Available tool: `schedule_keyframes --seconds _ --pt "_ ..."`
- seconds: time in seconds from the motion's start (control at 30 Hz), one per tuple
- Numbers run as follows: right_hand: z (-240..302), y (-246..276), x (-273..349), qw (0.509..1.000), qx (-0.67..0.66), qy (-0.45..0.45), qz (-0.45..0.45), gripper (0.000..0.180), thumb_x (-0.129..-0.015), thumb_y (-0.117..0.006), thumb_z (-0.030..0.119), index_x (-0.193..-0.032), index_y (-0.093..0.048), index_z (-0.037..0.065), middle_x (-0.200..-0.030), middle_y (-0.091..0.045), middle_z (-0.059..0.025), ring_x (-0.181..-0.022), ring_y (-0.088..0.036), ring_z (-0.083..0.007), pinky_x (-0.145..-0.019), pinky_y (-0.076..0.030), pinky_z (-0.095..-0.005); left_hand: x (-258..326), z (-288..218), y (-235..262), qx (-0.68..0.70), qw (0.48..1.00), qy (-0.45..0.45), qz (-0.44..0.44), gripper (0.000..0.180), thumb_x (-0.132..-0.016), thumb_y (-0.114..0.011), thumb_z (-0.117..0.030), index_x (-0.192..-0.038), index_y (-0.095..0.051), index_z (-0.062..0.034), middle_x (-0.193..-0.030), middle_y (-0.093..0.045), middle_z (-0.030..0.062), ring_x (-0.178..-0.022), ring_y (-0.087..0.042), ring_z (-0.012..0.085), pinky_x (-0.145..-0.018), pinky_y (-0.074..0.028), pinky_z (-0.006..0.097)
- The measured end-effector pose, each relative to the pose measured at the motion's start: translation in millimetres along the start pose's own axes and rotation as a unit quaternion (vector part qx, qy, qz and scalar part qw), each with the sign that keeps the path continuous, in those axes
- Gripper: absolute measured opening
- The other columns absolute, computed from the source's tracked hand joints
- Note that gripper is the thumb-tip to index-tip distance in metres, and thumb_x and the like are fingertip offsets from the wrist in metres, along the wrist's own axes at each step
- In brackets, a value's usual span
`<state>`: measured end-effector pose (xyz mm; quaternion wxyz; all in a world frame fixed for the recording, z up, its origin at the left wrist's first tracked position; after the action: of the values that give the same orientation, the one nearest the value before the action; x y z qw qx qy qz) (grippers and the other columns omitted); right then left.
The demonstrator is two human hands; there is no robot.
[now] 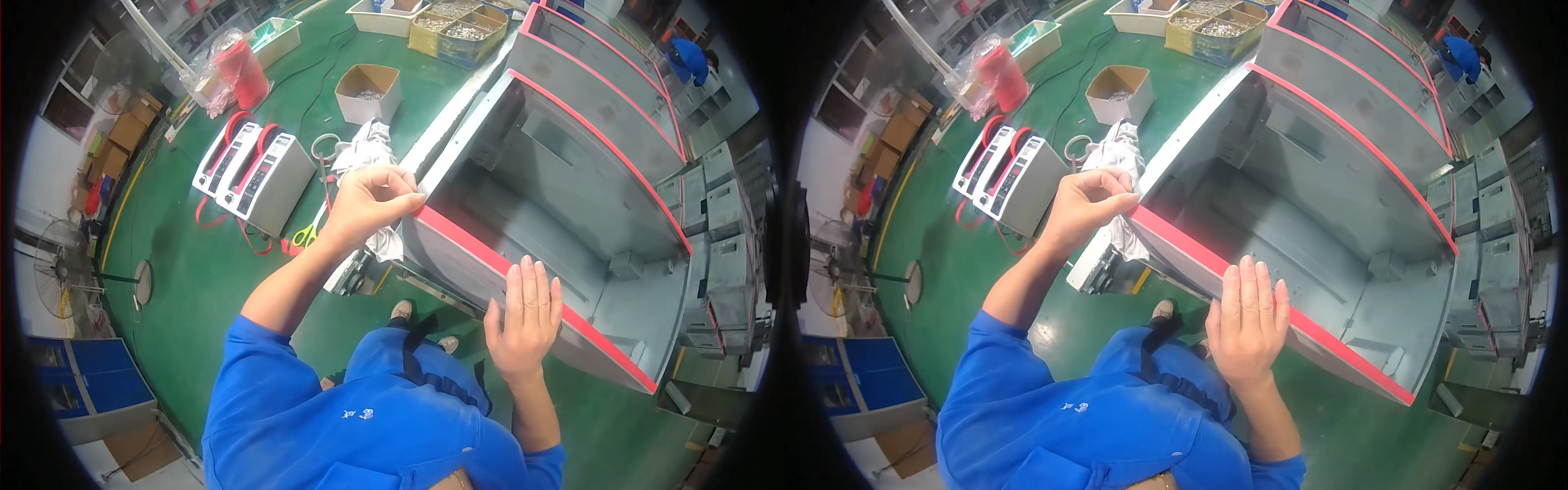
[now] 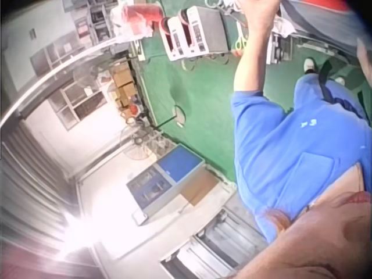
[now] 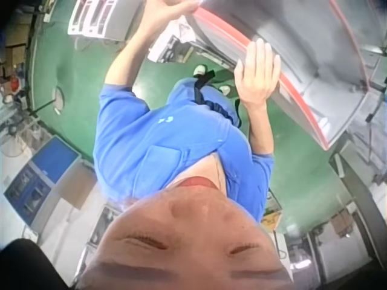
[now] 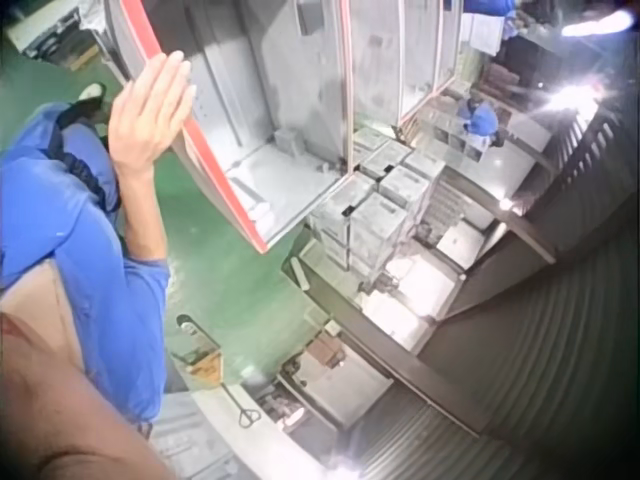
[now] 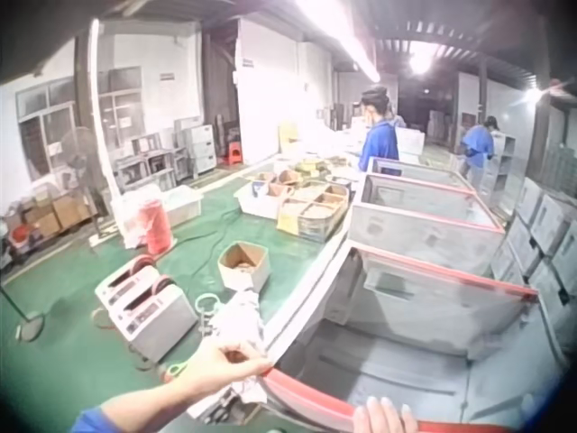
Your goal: The person applies red adhesive tape along the edges of a large metal cabinet frame. They smooth the tape with their hands to ensure it adheres properly to the corners and straight edges of the frame.
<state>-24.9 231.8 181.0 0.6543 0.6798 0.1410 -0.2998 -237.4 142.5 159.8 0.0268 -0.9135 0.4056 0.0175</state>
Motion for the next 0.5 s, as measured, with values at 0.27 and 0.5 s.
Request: schedule_keyframes --seconds 0.27,0.5 --pt "1.0 0.2 -2.4 1.0 -0.001 -0.001 0.003 0.04 -0.073 -0.057 0.011 -0.111 -0.055 -0.001 -0.114 -0.055 -0.018 -0.108 -0.052 -0.0299 -0.093 -0.036 -0.0463 1.4 -1.8 -0.7 0.019 1.0 -0.018 -0.01 0.011 -0.072 -0.066 -0.001 -0.065 -0.057 -0.0015 -0.077 -0.055 0.0008 -0.067 -0.05 0.0064 -0.057 -0.036 0.019" --pt "1.8 -1.5 -1.7 1.0 0.0 -0.004 0.011 0.043 -0.071 -0.058 0.009 -0.112 -0.053 -0.003 -0.116 -0.053 -0.0189 -0.11 -0.05 -0.0314 -0.095 -0.033 -0.0467 0.3 3.3 1.9 -0.033 0.998 -0.055 -0.011 0.011 -0.073 -0.065 0.002 -0.067 -0.057 -0.0015 -0.08 -0.055 0.0026 -0.071 -0.052 0.0082 -0.062 -0.04 0.021"
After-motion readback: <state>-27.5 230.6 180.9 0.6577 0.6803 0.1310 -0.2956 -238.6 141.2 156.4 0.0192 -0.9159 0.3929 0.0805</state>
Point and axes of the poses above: each hand's wrist, its own x-axis away from the middle knuckle, its own y-axis out of the back of the hand, z = x × y, the point moved 7 cm from there along -x, towards the middle knuckle
